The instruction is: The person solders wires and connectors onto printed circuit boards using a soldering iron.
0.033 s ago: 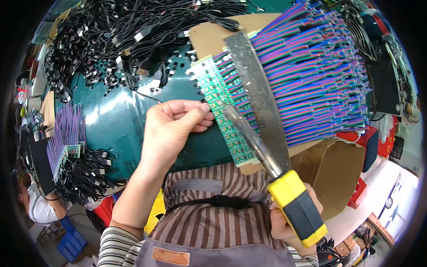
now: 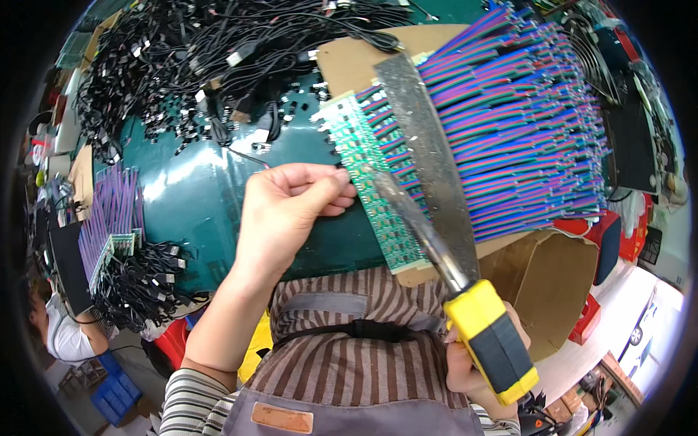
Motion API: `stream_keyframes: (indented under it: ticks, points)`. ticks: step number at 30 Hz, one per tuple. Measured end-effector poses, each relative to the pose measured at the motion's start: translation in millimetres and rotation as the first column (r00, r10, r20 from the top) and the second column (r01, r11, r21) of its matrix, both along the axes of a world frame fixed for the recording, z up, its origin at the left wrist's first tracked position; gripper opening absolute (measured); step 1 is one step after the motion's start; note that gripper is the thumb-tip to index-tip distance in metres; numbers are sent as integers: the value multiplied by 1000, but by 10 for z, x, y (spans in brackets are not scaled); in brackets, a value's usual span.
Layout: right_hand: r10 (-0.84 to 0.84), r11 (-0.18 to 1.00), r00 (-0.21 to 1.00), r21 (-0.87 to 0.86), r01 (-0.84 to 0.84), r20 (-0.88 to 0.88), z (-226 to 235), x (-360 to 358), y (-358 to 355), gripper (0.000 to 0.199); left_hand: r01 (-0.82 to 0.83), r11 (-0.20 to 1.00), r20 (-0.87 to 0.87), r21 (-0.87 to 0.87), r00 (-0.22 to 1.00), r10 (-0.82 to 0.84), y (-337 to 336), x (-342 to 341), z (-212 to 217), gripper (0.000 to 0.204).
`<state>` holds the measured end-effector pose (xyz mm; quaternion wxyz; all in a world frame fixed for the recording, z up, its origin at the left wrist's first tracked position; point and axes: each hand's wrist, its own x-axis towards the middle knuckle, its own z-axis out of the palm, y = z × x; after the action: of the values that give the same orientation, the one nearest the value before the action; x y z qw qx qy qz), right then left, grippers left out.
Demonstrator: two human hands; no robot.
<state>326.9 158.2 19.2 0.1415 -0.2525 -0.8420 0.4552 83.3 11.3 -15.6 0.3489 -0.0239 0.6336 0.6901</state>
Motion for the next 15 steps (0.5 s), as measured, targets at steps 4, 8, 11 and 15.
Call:
stream_keyframes:
  ticks: [4,8,11,15]
  points:
    - [124,992,992,25,-124,-9,-54,100,74,54,22,999,6,37,1000,-22,-17,-7,-32,18]
    - [-49,989,975,-147,17,-218,-76,32,50,52,30,999,-7,29,1000,-30,4,11,-43,18]
    - [-18,994,967,-105,-9,-255,-75,29,133,51,36,999,-2,11,999,-36,-14,3,-33,18]
    - [-39,994,960,-108,9,-277,-31,-30,62,49,34,999,-11,13,999,-34,-18,-3,-32,18]
